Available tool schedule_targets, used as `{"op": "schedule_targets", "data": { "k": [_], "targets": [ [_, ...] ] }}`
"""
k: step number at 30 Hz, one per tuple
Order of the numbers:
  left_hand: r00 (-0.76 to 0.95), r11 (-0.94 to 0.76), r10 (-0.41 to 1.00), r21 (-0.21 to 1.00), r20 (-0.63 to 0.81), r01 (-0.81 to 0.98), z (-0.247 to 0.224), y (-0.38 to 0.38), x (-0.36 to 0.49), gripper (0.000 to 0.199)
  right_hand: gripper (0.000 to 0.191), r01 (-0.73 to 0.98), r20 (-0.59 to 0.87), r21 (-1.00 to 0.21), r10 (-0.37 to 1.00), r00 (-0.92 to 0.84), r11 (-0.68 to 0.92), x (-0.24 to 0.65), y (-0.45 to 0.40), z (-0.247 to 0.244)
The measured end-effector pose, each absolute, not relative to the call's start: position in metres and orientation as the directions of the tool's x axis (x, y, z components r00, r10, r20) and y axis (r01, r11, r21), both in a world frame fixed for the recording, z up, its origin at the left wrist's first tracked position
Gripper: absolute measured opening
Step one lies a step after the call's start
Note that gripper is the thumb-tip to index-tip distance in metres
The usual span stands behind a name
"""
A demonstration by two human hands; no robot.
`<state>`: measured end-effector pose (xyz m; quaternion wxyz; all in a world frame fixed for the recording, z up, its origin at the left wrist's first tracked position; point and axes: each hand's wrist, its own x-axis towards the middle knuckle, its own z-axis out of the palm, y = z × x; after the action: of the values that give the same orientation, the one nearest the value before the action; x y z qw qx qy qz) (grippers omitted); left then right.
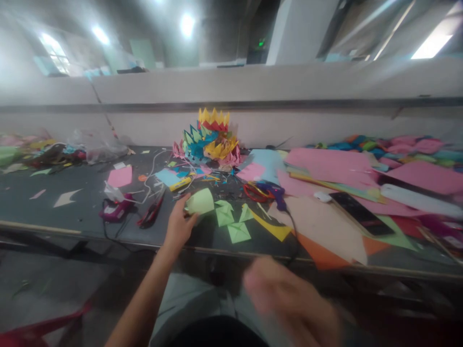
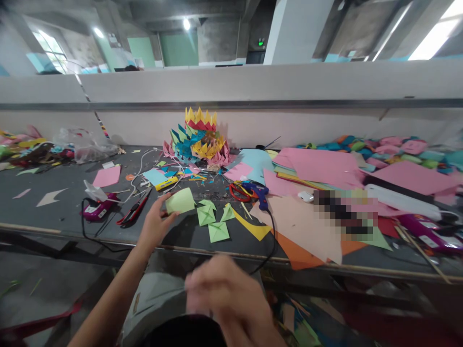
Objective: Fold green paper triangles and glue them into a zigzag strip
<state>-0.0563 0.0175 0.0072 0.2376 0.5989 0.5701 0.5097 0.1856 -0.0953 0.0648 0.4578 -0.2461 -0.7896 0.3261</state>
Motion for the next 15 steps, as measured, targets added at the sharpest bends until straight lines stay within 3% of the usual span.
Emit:
{"op": "schedule_targets", "data": {
  "k": [2, 4, 7, 10, 13, 15],
  "targets": [
    [-0.204, -0.211, 0.938, 0.931, 0.278, 0.297, 0.003, 0.005, -0.056, 0.060, 0.032, 0.311, 0.488, -0.693, 0.741, -0.460, 0.650, 0.183, -0.070, 0.046],
    [-0.167, -0.215, 0.954, 0.956, 0.250, 0.201, -0.001, -0.007, -0.051, 0.051, 0.030, 0.551, 0.359, -0.590, 0.804, -0.474, 0.589, 0.184, -0.045, 0.022],
    [-0.028, -0.257, 0.964, 0.951, 0.265, 0.175, -0.007, -0.020, -0.040, 0.036, 0.030, 0.653, 0.269, -0.575, 0.868, -0.418, 0.493, 0.187, -0.020, -0.005],
    [0.139, -0.328, 0.943, 0.915, 0.303, 0.235, -0.008, -0.025, -0.027, 0.030, 0.033, 0.598, 0.228, -0.717, 0.931, -0.284, 0.358, 0.186, -0.008, -0.007],
    [0.285, -0.426, 0.894, 0.856, 0.347, 0.294, -0.008, -0.027, -0.016, 0.029, 0.040, 0.352, 0.046, -0.927, 0.972, -0.232, 0.128, 0.181, -0.002, 0.005],
    [0.286, -0.424, 0.894, 0.858, 0.346, 0.289, -0.011, -0.025, -0.010, 0.043, 0.050, 0.160, -0.054, -0.987, 0.967, -0.247, -0.015, 0.179, 0.002, 0.011]
  ]
}}
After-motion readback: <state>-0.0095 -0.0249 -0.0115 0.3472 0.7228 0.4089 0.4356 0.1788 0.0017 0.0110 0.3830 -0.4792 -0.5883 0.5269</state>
